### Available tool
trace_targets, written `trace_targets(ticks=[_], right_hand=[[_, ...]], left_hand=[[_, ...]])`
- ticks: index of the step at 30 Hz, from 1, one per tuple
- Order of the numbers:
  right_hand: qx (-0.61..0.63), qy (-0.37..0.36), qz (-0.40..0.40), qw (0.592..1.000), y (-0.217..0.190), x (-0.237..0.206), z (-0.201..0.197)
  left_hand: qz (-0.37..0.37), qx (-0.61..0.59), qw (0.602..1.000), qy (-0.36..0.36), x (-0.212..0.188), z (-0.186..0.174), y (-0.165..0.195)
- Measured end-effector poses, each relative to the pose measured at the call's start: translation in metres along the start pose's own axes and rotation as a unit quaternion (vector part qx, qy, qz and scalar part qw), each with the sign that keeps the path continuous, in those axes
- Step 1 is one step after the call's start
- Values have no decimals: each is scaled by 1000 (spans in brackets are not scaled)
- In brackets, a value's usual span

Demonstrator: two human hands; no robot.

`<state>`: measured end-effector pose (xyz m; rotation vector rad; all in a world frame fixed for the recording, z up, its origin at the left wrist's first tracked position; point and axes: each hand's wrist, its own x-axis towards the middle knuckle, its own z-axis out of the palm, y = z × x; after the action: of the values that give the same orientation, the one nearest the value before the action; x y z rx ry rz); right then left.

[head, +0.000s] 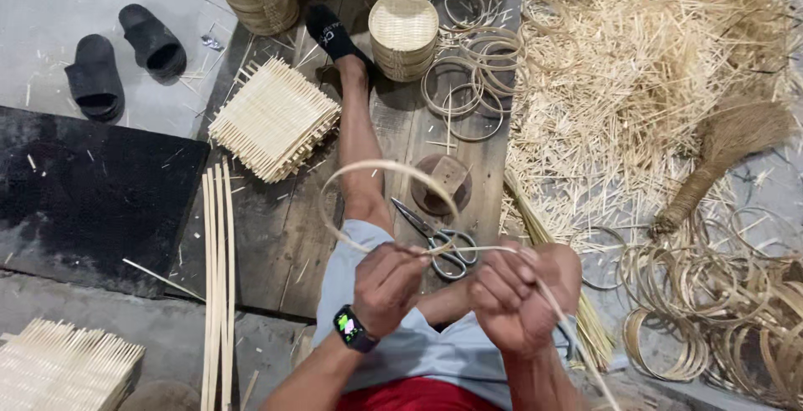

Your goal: The person sits on the floor and repeatedly bends thin bamboo strips into circular rings. They interlock the ends of each strip to form a loop and place the finished rings into a nearby container. The person uses their hands to manipulate the bamboo and occasionally uses scissors to trim the ends.

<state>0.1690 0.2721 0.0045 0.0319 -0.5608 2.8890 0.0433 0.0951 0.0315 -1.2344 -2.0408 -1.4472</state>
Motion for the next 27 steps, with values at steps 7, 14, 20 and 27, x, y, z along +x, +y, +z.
trace_targets(ticks=[7, 14, 20, 27], right_hand=[[-363, -300, 129, 873, 22, -17, 45], [-590, -15, -131, 797, -46, 17, 67], [-817, -92, -209, 530, -35, 50, 80], [-820, -145, -152, 533, -19, 47, 49]], left_hand=[[-16, 53, 998, 30, 26, 4, -23], [-178, -15, 984, 26, 15, -6, -7], [-205, -64, 975, -53, 9, -13, 12], [-435, -238, 860, -119, -26, 6, -3]])
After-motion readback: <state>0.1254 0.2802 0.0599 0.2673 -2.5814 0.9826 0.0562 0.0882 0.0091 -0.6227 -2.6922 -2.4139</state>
